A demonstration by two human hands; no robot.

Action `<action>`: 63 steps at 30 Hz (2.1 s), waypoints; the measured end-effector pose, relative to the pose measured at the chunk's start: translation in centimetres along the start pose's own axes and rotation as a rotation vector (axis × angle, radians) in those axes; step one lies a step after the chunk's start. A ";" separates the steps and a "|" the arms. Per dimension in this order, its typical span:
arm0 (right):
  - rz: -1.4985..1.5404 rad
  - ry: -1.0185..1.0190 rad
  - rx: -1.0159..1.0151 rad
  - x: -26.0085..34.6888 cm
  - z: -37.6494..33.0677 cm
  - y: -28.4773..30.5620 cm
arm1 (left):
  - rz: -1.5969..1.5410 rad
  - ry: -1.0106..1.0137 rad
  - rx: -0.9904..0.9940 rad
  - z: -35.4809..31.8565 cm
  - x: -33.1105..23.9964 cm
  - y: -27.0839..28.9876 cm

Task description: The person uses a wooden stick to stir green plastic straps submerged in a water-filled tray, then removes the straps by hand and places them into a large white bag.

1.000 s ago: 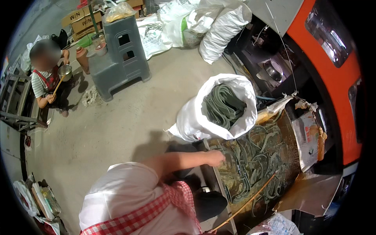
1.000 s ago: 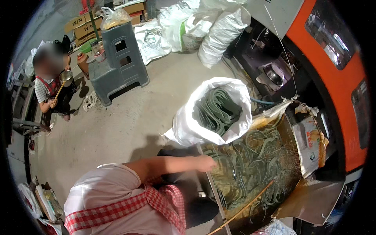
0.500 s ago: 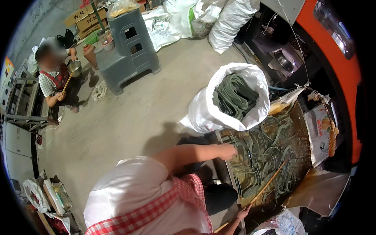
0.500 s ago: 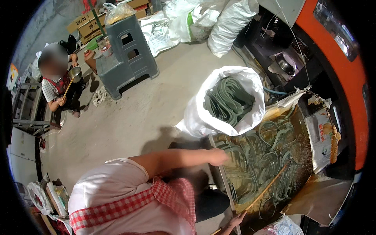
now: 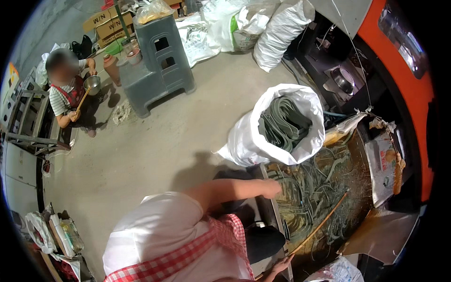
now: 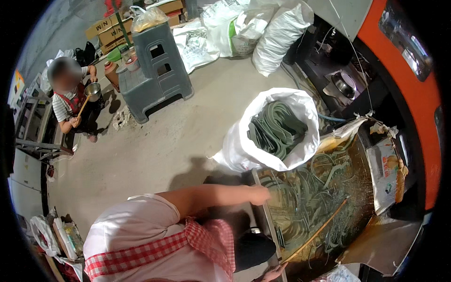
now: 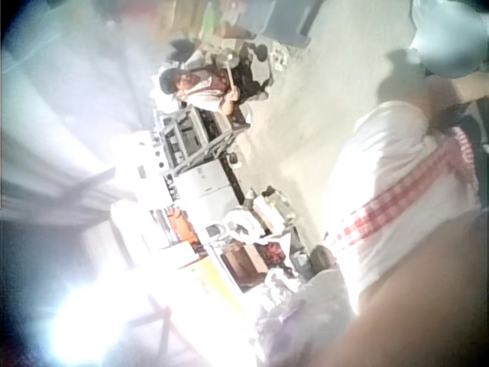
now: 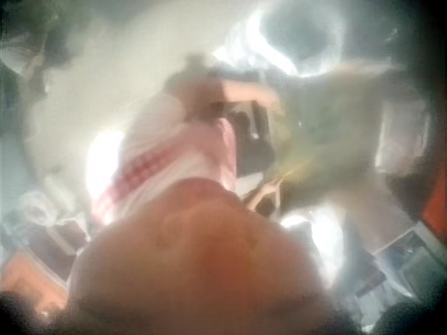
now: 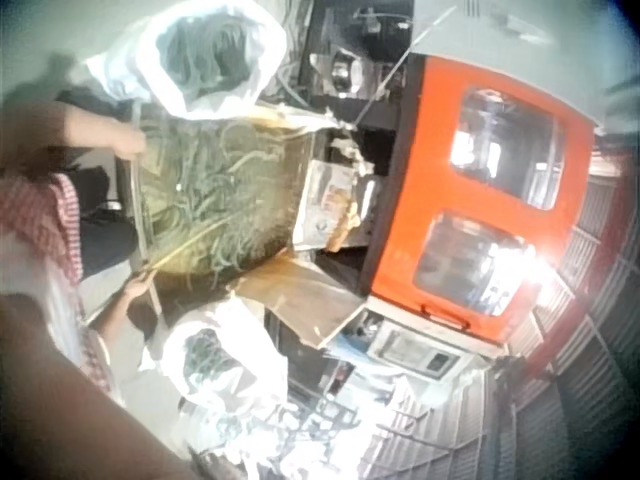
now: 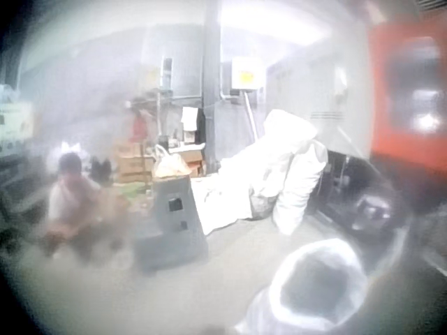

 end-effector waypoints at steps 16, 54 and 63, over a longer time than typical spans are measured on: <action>0.113 -0.065 -0.238 6.7 -6.6 2.5 | 0.053 -0.141 -0.109 3.2 0.5 -2.4; 0.526 -0.494 -0.399 5.4 -18.8 6.2 | 0.161 -0.193 -0.021 0.5 -1.6 -3.2; 0.544 -0.731 -0.324 6.1 -16.1 7.2 | 0.162 -0.188 0.029 0.9 -1.0 -3.4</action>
Point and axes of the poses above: each hand's wrist, its own z-axis towards the middle knuckle, its own y-axis out of the back of the hand, x = y × z, the point moved 7 cm from there along z, towards the middle knuckle, and after that the axes turned 5 degrees about z, right-handed, at the moved point
